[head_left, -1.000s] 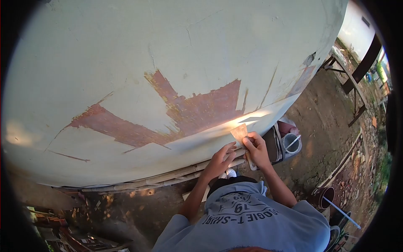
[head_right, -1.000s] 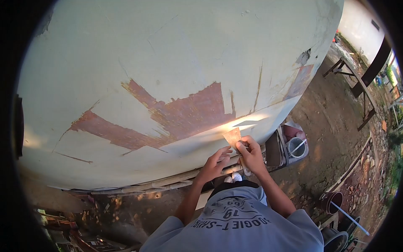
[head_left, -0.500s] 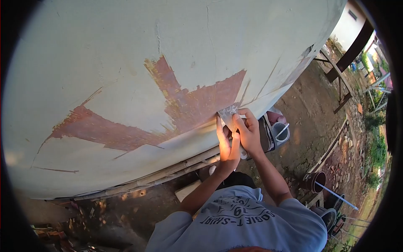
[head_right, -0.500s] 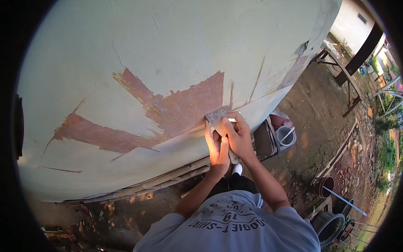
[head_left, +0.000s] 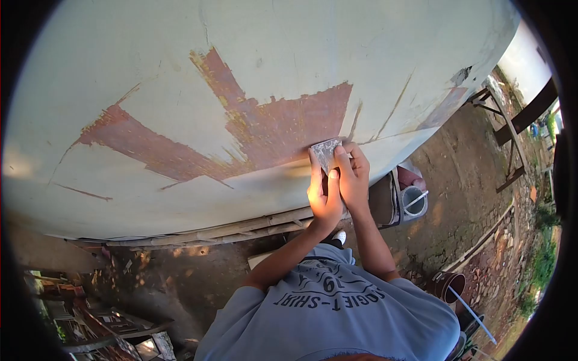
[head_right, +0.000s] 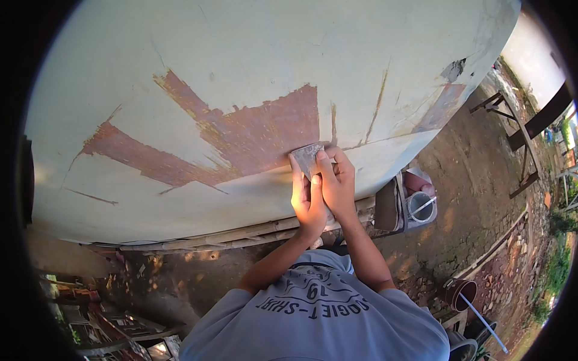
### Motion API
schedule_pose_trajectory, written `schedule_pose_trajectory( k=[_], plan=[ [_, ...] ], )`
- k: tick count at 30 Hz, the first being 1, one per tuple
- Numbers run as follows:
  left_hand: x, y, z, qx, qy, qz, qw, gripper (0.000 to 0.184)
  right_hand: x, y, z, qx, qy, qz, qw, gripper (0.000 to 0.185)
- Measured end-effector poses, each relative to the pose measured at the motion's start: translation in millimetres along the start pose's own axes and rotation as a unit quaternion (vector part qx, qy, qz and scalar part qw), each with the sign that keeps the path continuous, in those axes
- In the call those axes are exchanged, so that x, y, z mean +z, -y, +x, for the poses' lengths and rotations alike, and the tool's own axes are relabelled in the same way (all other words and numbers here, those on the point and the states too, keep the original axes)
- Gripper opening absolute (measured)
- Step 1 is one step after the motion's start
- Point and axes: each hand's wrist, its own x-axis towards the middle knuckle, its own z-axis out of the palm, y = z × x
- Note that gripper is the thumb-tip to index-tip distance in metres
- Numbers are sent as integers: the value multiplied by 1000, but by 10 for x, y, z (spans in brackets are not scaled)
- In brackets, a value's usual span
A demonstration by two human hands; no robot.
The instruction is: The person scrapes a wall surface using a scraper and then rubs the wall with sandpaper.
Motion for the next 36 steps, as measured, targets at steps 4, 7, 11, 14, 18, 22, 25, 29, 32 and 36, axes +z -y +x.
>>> schedule_pose_trajectory(
  k=[4,7,11,14,18,22,25,29,32,36],
  plan=[
    [68,-73,13,0,-23,-20,1000,63,-17,0,24,-12,-8,-15,1000,18],
    [78,-9,-15,-4,-31,-20,999,63,-46,-20,-34,-8,-8,-27,1000,19],
    [131,-107,-16,-8,-48,-9,999,62,-32,80,39,-19,12,1,1000,20],
    [132,-102,-68,-20,-45,-15,999,62,-84,6,9,9,4,-6,1000,21],
    [181,-143,41,9,-47,-4,999,61,-49,59,65,3,0,-3,1000,23],
    [125,-10,-14,-14,-50,0,999,61,-63,-20,30,-12,-11,-34,999,25],
    [133,-38,95,6,-50,23,998,61,-5,19,113,-24,-12,-23,999,26],
    [182,-193,9,-16,-58,-1,998,61,-2,172,110,-8,9,-4,1000,25],
    [150,-40,-37,32,-62,59,996,61,-26,22,43,-7,-2,1,1000,26],
    [175,-218,33,-19,-59,-18,998,59,-1,140,71,22,0,-5,1000,27]
  ],
)
